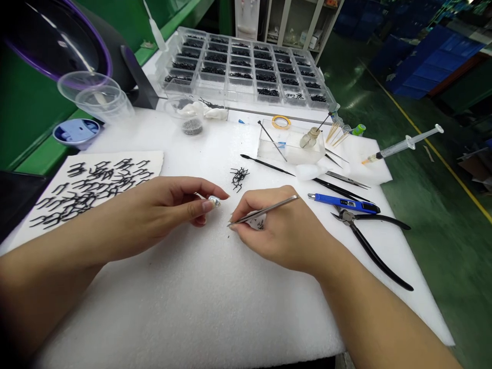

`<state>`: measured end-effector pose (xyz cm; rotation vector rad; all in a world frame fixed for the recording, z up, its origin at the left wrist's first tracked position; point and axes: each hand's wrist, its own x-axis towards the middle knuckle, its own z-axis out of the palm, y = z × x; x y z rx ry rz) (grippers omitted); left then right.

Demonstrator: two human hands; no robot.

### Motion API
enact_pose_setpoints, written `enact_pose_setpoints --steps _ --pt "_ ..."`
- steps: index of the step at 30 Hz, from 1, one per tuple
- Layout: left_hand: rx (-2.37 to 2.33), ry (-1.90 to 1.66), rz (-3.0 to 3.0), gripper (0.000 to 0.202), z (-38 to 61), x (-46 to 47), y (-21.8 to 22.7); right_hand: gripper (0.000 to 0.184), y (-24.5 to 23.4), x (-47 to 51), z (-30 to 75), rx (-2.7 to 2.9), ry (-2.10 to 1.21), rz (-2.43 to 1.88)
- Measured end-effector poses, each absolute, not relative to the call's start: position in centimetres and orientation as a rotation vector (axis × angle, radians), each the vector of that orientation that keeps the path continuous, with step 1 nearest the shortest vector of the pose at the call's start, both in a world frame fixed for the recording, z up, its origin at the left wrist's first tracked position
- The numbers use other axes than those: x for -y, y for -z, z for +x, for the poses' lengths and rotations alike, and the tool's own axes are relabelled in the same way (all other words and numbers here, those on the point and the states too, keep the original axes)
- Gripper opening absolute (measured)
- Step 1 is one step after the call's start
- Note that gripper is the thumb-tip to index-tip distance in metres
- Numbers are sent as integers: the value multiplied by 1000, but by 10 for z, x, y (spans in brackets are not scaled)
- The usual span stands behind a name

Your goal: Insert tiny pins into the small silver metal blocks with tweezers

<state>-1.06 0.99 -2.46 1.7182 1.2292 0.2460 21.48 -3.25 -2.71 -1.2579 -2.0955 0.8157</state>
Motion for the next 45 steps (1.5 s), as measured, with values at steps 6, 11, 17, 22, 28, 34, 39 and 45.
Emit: enact_pose_setpoints --steps 6,11,17,22,28,34,39,45 --pt "-1168 -274 1717 34 -12 -9 28 10 16 36 219 1918 -699 -1263" --pt "-1150 -402 1737 21 -5 -2 25 12 16 43 211 1701 -699 -1291" --pt "-1158 -449 1790 17 1 1 23 14 17 48 205 1651 -700 -1251" --pt "-1163 -442 1802 17 2 0 22 14 19 48 203 1655 -769 -1237" --pt "-1181 -420 1807 22 3 2 21 15 21 47 204 1697 -765 -1250" --pt "-1177 -430 1806 24 3 2 20 14 21 46 205 1737 -748 -1276" --pt "-1169 -413 1803 26 3 2 19 14 22 46 205 1736 -749 -1272" --pt "-1195 -400 1810 26 2 2 20 12 22 46 205 1752 -731 -1279"
